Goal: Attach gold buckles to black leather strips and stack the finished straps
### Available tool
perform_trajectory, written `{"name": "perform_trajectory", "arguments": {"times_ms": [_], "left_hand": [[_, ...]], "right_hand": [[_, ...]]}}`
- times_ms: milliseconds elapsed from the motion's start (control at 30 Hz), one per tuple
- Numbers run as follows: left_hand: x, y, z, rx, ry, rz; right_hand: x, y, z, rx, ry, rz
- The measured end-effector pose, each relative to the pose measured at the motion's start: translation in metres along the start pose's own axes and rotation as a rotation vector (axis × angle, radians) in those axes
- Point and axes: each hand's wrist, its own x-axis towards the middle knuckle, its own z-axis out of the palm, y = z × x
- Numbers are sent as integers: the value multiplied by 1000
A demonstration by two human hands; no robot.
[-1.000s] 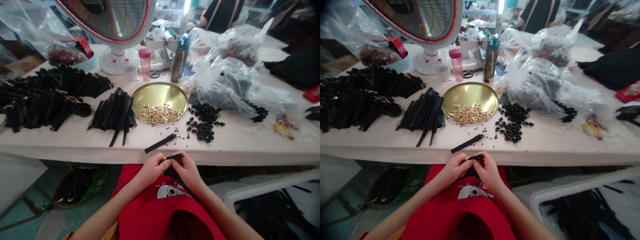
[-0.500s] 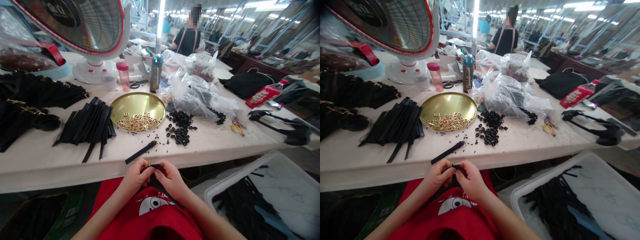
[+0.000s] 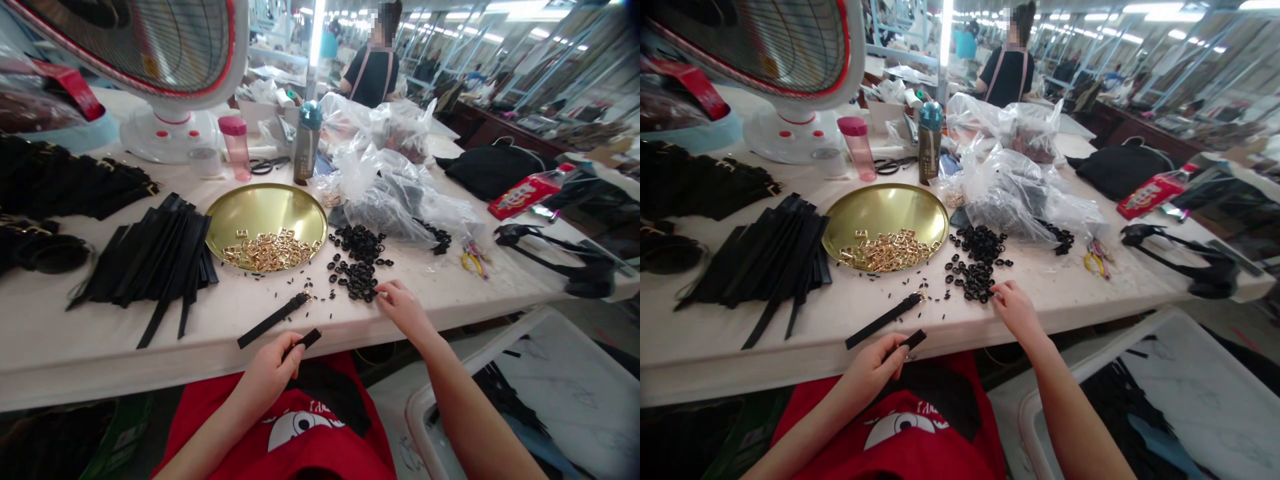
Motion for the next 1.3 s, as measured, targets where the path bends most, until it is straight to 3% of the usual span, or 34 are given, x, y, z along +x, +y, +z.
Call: {"name": "perform_trajectory", "arguments": {"times_ms": [133,267,367,467,567,700,800,933,1133,1300], "left_hand": [[2,2,1,8,-24,-9],[-3,9,-2,19,-11,-5],[-7,22,-4,25,34,15],[-12,37,-5,-26,127,61],[-19,44,-4,-56,182,118],[-32,37,-7,68,181,170],[-40,30,-10,177,159,186],[-42,27,-9,200,191,171],[-39,22,-2,28,157,154],[-33,15,-2,-2,208,120]], "right_hand": [[8,4,5,-62,-27,-39],[3,-4,3,89,80,52],[-12,-31,-2,521,80,190],[-35,-78,0,1078,-124,266],[-54,-121,7,1348,-296,315],[-66,-146,17,1285,-293,271],[-70,-148,21,1160,-291,220],[-73,-148,24,1143,-275,259],[-73,-149,39,1480,-377,485],[-78,-158,54,1673,-424,557]]}}
